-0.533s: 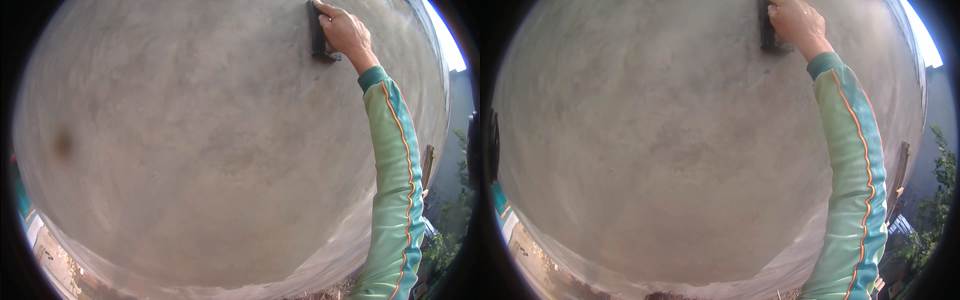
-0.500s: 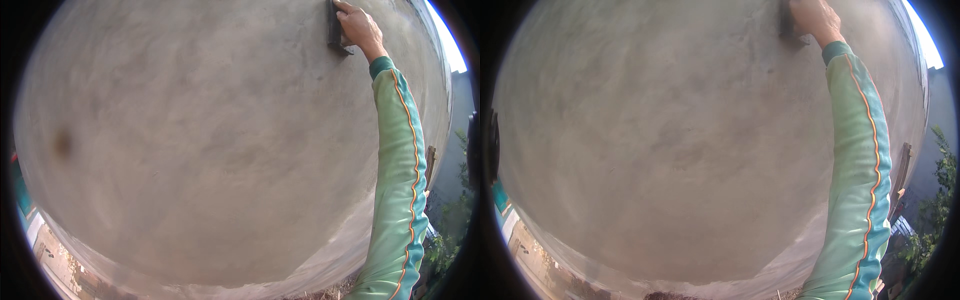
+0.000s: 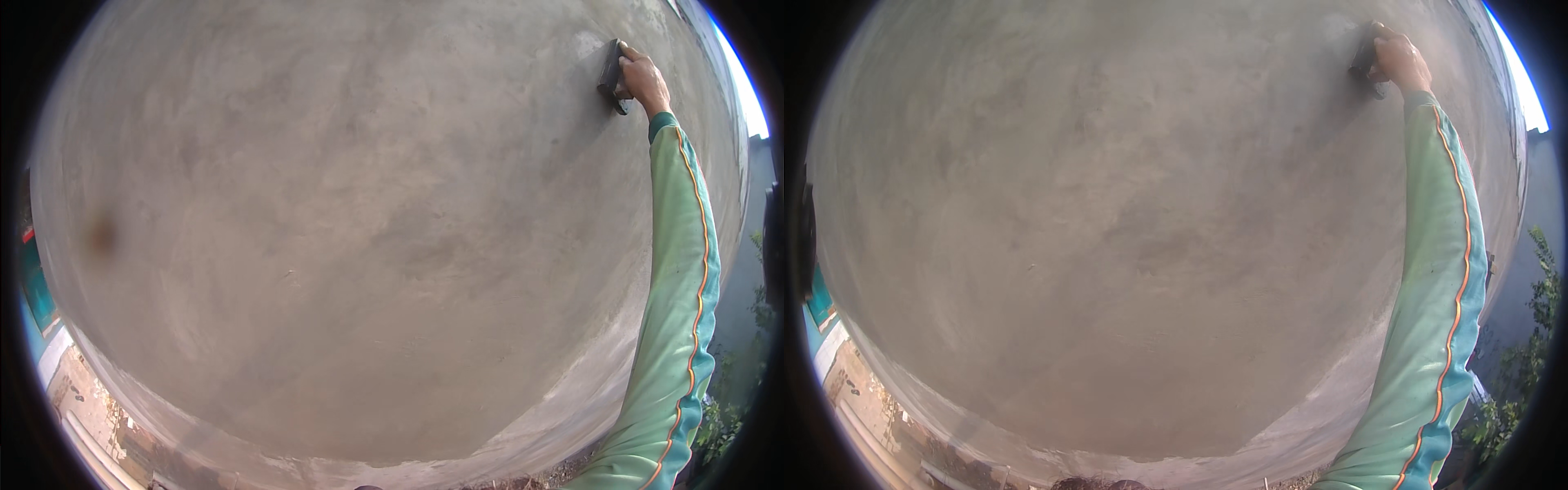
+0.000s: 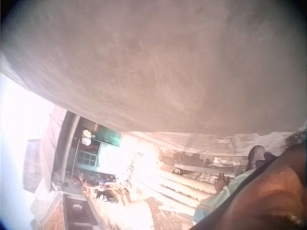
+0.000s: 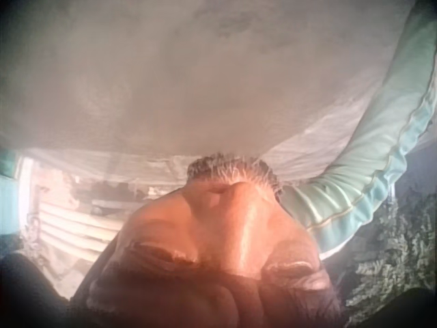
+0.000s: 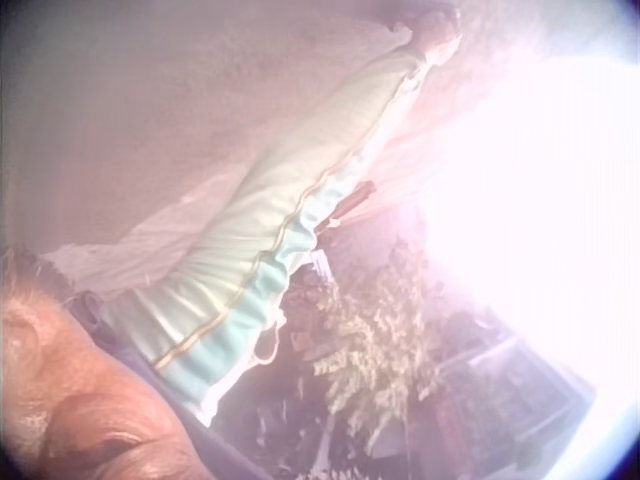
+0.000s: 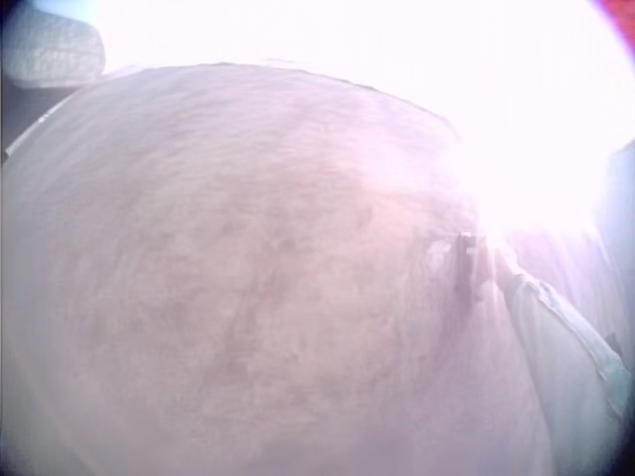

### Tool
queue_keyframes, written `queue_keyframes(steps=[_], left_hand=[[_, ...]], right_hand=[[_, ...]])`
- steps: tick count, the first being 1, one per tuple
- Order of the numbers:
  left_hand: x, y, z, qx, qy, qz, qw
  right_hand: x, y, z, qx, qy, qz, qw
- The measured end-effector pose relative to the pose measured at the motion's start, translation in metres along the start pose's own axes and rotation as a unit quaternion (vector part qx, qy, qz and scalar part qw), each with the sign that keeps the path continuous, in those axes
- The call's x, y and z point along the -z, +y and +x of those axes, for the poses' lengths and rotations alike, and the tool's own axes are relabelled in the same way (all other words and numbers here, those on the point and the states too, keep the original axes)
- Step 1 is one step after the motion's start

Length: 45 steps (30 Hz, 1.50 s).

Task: The person smooths a wet cement wall using a hand trowel. They repeatedly rub the tool against the surface in circular and sweeping motions to even out the texture. The person occasionally pauses to dip the trowel into a bucket of water before resuming the smoothing process.

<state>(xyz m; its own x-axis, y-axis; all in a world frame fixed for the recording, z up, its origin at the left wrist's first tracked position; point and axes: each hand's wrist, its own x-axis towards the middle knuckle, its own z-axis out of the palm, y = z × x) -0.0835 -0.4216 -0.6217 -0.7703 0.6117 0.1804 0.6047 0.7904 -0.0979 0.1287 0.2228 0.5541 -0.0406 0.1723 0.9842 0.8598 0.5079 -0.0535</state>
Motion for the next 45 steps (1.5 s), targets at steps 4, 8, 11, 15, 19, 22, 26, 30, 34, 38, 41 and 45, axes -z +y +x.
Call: queue_keyframes(steps=[4,8,11,15,19,22,26,30,34,38,41,45], left_hand=[[-0.007,0.004,-0.008,0.003,0.003,0.0,1.0],[-0.009,0.001,-0.012,-0.009,-0.014,-0.012,1.0],[-0.002,0.008,-0.018,-0.008,-0.03,-0.019,0.999],[0.013,-0.008,-0.006,0.01,-0.161,-0.118,0.98],[0.08,0.002,0.012,0.057,-0.311,-0.214,0.924],[0.153,0.013,0.028,0.094,-0.347,-0.23,0.904],[0.096,0.014,0.001,0.042,-0.246,-0.181,0.951],[0.075,0.001,0.01,0.023,-0.214,-0.189,0.958],[0.094,0.005,0.027,0.051,-0.235,-0.211,0.947],[0.113,0.019,0.027,0.082,-0.25,-0.224,0.938],[0.122,0.017,0.042,0.081,-0.245,-0.226,0.939],[0.122,0.024,0.063,0.052,-0.249,-0.229,0.939]], right_hand=[[-0.019,0.038,-0.037,0.022,0.017,-0.023,0.999],[-0.005,0.071,0.007,-0.063,-0.001,-0.015,0.998],[-0.004,-0.003,0.015,0.067,-0.013,0.018,0.997],[0.024,-0.004,0.028,0.152,-0.045,-0.001,0.987],[0.004,-0.041,0.017,0.226,-0.018,0.016,0.974],[0.005,-0.075,-0.002,0.254,0.019,0.02,0.967],[-0.004,-0.065,0.013,0.283,0.021,-0.001,0.959],[0.012,-0.11,0.015,0.363,0.057,-0.063,0.928],[0.028,-0.251,-0.137,0.293,0.012,0.057,0.954],[-0.009,-0.237,-0.262,0.431,-0.076,0.013,0.899],[-0.026,-0.128,-0.22,0.275,0.105,0.064,0.954],[0.019,-0.005,-0.17,-0.116,-0.003,0.047,0.992]])
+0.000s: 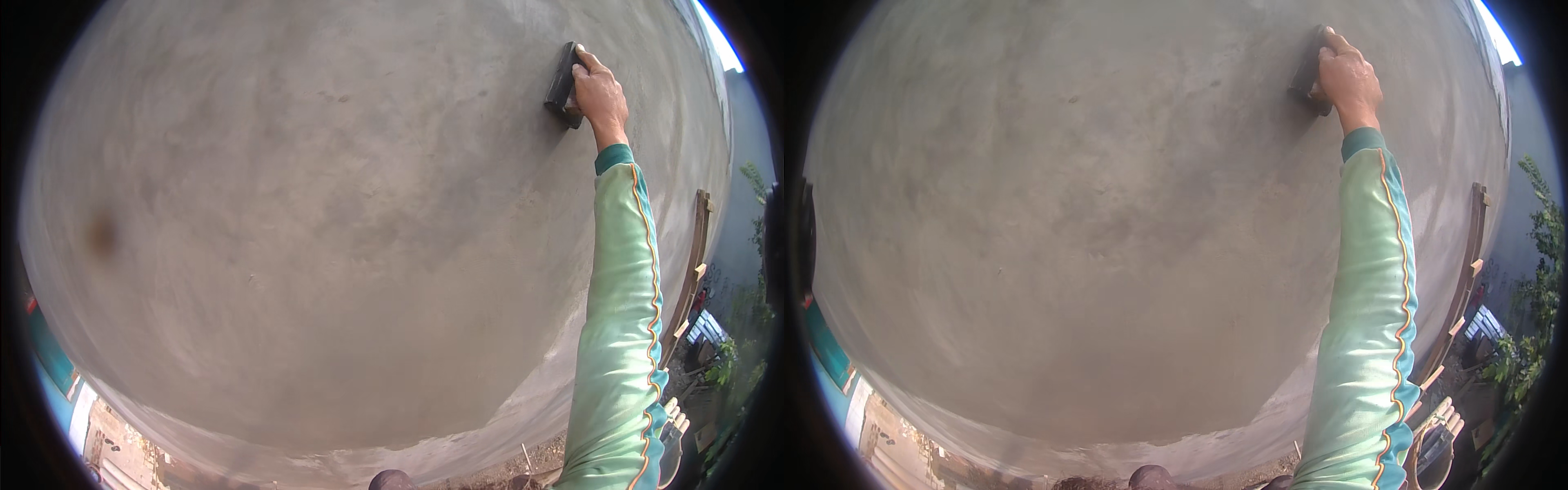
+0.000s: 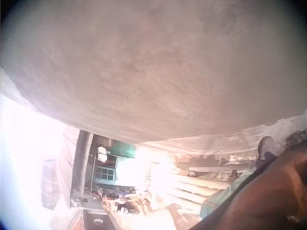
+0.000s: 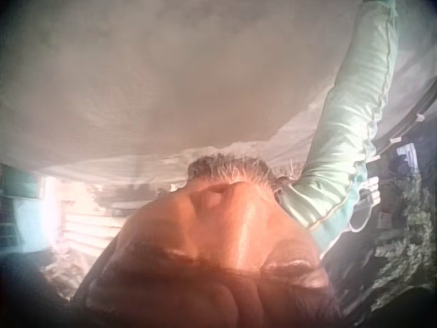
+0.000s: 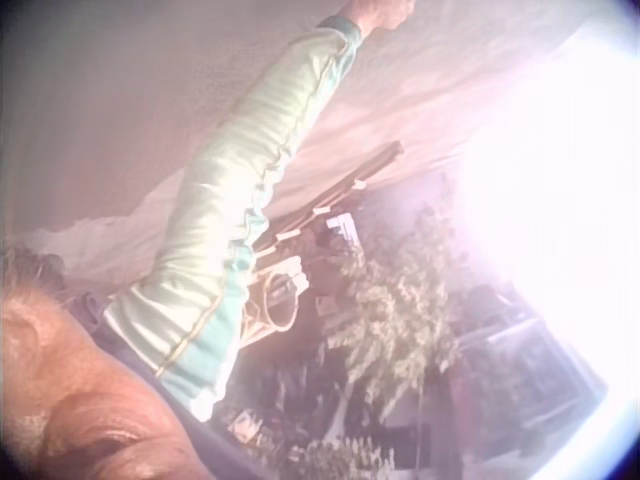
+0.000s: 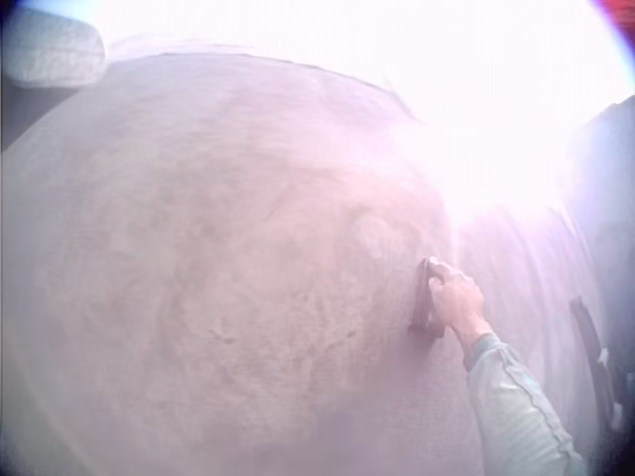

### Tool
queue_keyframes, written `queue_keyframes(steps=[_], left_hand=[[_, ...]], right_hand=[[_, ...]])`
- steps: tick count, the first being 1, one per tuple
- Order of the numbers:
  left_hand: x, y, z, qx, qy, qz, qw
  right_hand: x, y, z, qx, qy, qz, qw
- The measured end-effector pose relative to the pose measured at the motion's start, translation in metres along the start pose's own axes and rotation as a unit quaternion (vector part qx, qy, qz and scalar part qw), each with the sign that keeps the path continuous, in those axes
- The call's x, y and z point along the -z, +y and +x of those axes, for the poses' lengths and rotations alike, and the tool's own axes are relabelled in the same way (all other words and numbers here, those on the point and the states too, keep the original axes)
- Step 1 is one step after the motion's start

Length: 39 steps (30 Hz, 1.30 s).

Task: The person smooths a wet cement wall using a hand trowel. They repeatedly rub the tool against the surface in circular and sweeping motions to even out the texture. The person occasionally pauses to dip the trowel into a bucket of water before resuming the smoothing process.

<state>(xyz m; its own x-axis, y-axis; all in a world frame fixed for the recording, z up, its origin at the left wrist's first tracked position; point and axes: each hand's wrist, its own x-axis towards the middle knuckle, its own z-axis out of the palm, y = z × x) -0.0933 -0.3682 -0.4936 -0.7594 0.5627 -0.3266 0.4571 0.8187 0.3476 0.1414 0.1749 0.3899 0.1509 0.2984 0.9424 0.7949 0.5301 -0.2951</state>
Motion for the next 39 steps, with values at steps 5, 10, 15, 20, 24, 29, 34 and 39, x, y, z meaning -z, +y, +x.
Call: queue_keyframes(steps=[5,10,15,20,24,29,34,39], left_hand=[[-0.009,0.007,-0.017,0.038,0.01,-0.015,0.999],[-0.01,0.01,-0.011,0.025,0.006,-0.012,1.0],[0.001,0.009,-0.005,0.005,-0.003,-0.009,1.0],[0.005,0.011,-0.046,0.058,-0.003,-0.029,0.998],[0.019,0.012,-0.035,0.033,-0.015,-0.02,0.999],[0.03,0.008,-0.054,0.046,-0.02,-0.013,0.999],[0.031,0.001,-0.065,0.064,-0.011,-0.011,0.998],[0.028,0.002,-0.072,0.066,-0.008,-0.007,0.998]], right_hand=[[-0.045,-0.069,-0.063,0.35,0.037,0.014,0.936],[-0.005,-0.07,0.047,0.163,-0.005,-0.023,0.986],[0.004,0.019,0.12,0.005,0.052,-0.096,0.994],[-0.058,-0.055,-0.148,0.353,0.047,0.032,0.934],[-0.052,0.026,-0.283,0.487,-0.054,-0.014,0.872],[-0.059,0.077,-0.246,0.246,0.026,0.027,0.968],[-0.082,0.014,-0.31,0.296,0.006,0.039,0.954],[-0.074,0.04,-0.23,0.24,0.034,0.048,0.969]])
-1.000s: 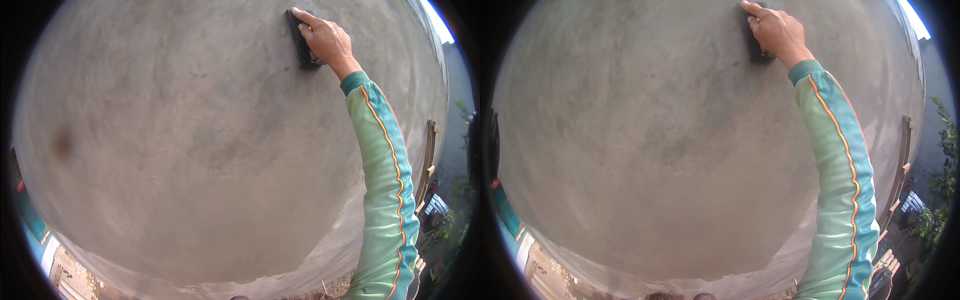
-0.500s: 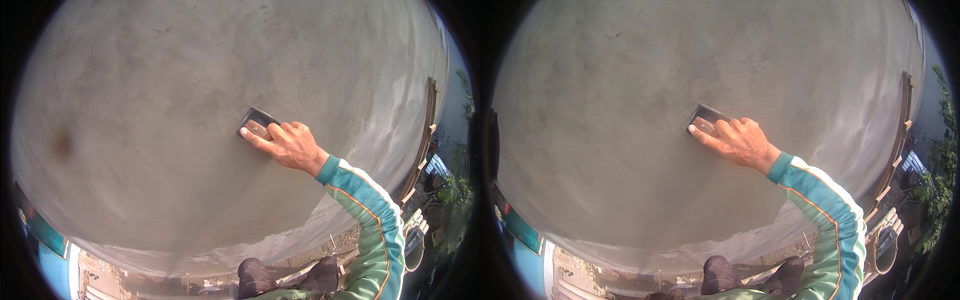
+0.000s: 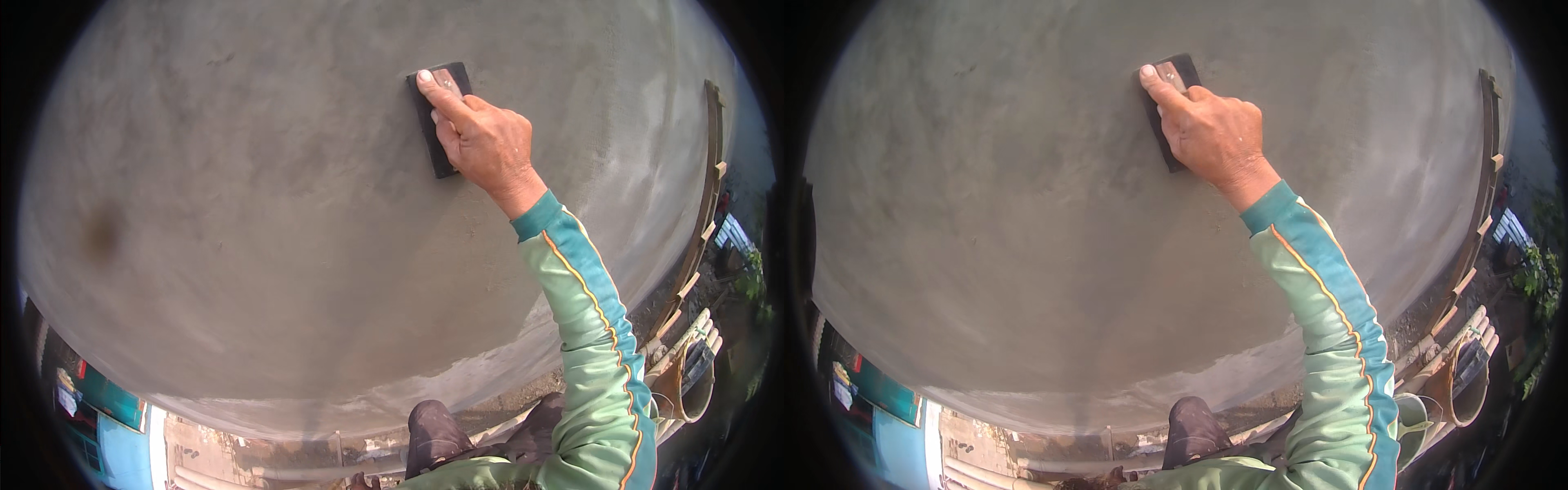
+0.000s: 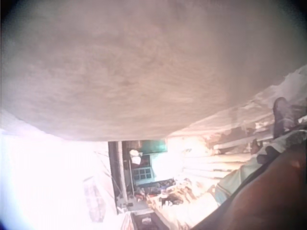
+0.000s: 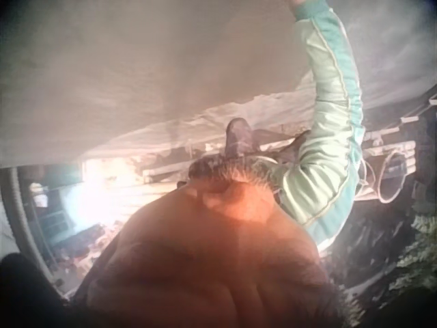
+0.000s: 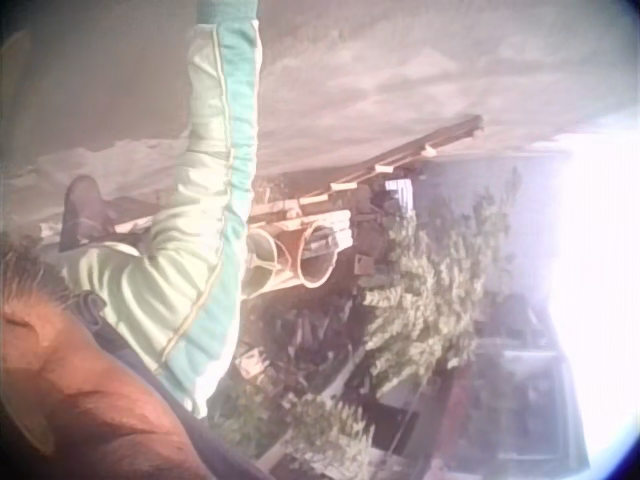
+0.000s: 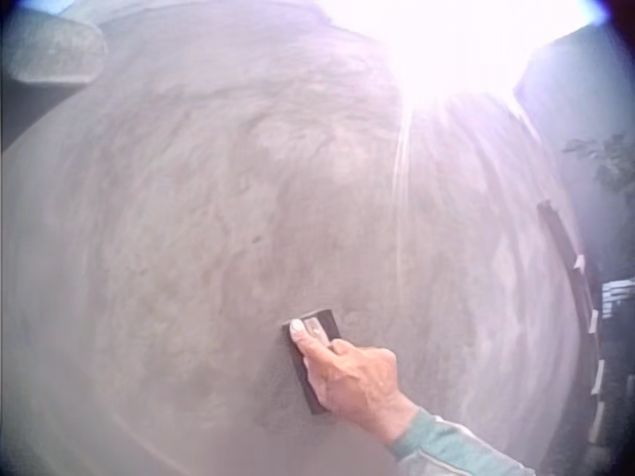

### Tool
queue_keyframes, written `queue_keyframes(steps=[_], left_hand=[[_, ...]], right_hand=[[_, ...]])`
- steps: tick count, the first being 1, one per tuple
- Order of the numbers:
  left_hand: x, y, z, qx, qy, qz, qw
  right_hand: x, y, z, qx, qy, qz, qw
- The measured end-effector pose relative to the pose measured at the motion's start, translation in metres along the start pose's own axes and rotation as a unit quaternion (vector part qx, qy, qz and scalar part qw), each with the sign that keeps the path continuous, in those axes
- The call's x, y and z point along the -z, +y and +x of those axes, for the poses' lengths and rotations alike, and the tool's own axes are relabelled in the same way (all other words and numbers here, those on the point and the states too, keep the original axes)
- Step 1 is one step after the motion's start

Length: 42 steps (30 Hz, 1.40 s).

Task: The person smooths a wet cement wall using a hand trowel. They repeatedly rub the tool against the surface in circular and sweeping motions to even out the texture. The person occasionally pauses to dip the trowel into a bucket of water before resuming the smoothing process.

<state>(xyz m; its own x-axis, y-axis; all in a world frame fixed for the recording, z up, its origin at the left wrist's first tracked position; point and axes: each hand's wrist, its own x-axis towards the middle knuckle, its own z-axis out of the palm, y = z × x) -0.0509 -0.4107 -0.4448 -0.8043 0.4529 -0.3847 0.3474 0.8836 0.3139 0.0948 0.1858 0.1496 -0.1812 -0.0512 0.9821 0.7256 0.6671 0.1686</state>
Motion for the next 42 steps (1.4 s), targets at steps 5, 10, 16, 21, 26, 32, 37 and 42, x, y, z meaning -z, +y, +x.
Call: queue_keyframes(steps=[5,10,16,21,26,32,37,42], left_hand=[[0.011,0.002,0.009,-0.016,0.005,-0.003,1.0],[-0.007,-0.008,0.008,-0.012,0.002,-0.014,1.0],[0.001,-0.006,0.01,-0.021,-0.001,-0.017,1.0],[-0.005,-0.016,0.016,-0.036,-0.011,-0.023,0.999],[-0.004,-0.012,0.021,-0.045,-0.005,-0.023,0.999],[-0.011,-0.017,0.025,-0.056,-0.006,-0.028,0.998],[-0.014,-0.015,0.03,-0.063,-0.004,-0.022,0.998],[-0.007,-0.013,0.026,-0.056,-0.003,-0.021,0.998]], right_hand=[[0.019,0.071,0.032,-0.271,0.028,0.017,0.962],[-0.001,0.001,-0.031,-0.013,-0.003,-0.025,1.0],[0.024,0.027,0.022,-0.146,-0.001,0.01,0.989],[0.015,0.012,-0.014,-0.146,0.005,-0.012,0.989],[0.036,0.046,0.035,-0.227,-0.031,-0.02,0.973],[0.023,-0.011,-0.012,-0.056,-0.041,-0.018,0.997],[0.04,0.042,0.109,-0.134,-0.025,-0.07,0.988],[0.045,0.036,0.105,-0.221,-0.068,-0.039,0.972]])
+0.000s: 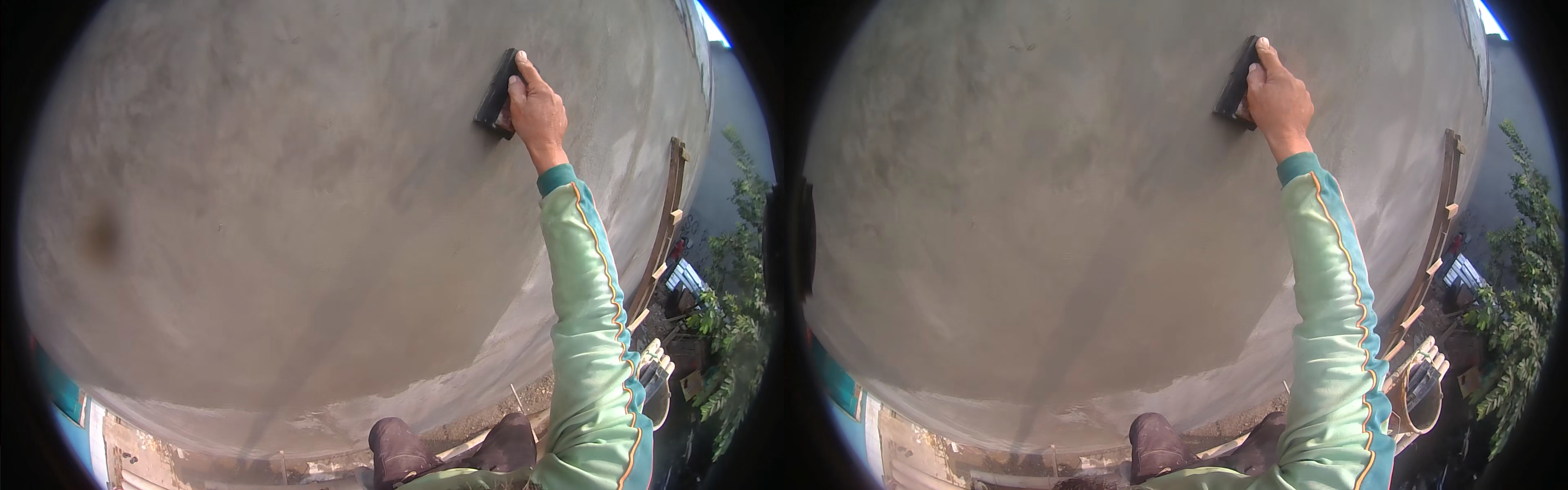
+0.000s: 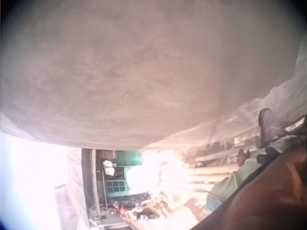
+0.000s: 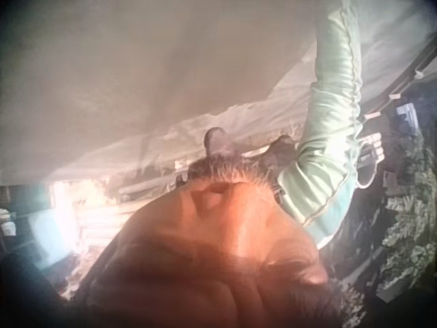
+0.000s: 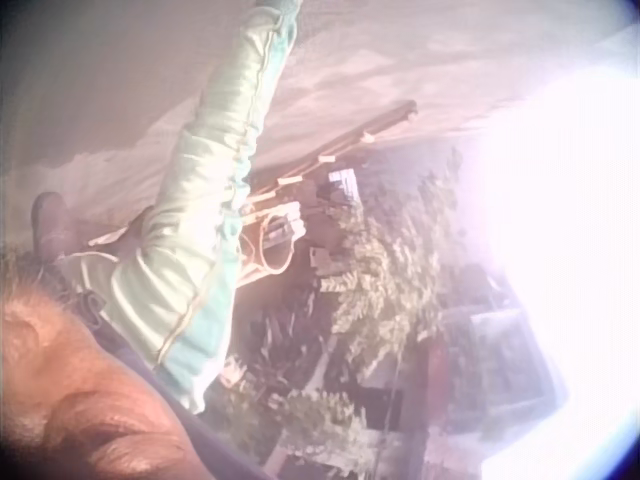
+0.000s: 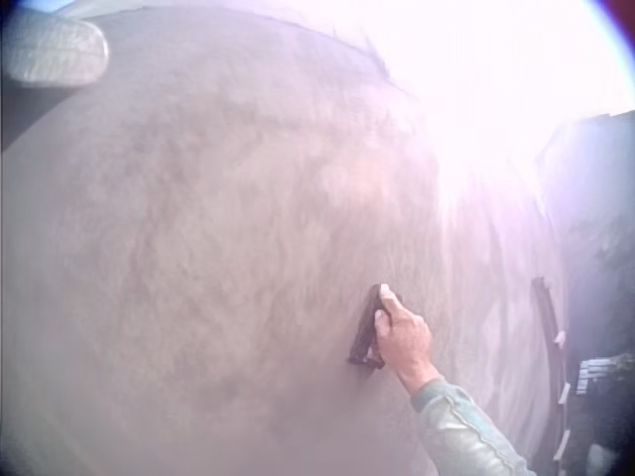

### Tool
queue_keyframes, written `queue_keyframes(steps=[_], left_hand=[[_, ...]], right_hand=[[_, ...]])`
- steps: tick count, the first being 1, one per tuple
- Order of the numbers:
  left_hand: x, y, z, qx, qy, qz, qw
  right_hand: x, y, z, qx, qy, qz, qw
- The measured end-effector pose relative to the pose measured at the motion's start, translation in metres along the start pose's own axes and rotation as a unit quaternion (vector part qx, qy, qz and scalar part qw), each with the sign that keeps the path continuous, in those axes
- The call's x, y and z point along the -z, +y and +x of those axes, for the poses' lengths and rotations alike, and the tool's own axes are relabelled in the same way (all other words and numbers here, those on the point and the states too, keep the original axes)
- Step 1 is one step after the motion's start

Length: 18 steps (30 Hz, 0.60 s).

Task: The person smooths a wet cement wall using a hand trowel. They repeatedly rub the tool against the surface in circular and sweeping motions to even out the texture. The person occasionally pauses to dip the trowel into a bucket of water before resuming the smoothing process.

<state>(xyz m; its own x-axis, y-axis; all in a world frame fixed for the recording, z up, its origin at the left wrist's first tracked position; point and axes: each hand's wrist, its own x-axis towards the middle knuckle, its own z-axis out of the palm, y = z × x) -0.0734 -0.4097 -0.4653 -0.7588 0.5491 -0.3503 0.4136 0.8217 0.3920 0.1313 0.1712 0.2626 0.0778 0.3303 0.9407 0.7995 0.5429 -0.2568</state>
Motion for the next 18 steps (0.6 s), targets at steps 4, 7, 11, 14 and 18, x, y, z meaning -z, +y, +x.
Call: queue_keyframes(steps=[4,7,11,14,18], left_hand=[[-0.014,-0.013,0.008,-0.011,0.002,-0.008,1.0],[-0.012,-0.008,0.002,-0.008,0.003,-0.004,1.0],[-0.004,-0.006,-0.004,-0.006,0.001,-0.01,1.0],[-0.032,-0.03,0.005,-0.02,0.006,-0.019,1.0],[-0.01,-0.005,0.005,0.008,0.014,0.008,1.0]], right_hand=[[-0.02,-0.001,-0.054,0.169,0.03,0.012,0.985],[0.004,0.007,0.004,0.029,0.019,-0.008,0.999],[0.024,-0.003,0.012,-0.113,-0.049,0.071,0.99],[-0.016,-0.022,-0.04,0.233,0.025,0.003,0.972],[0.011,-0.032,0.025,0.096,0.028,-0.009,0.995]])
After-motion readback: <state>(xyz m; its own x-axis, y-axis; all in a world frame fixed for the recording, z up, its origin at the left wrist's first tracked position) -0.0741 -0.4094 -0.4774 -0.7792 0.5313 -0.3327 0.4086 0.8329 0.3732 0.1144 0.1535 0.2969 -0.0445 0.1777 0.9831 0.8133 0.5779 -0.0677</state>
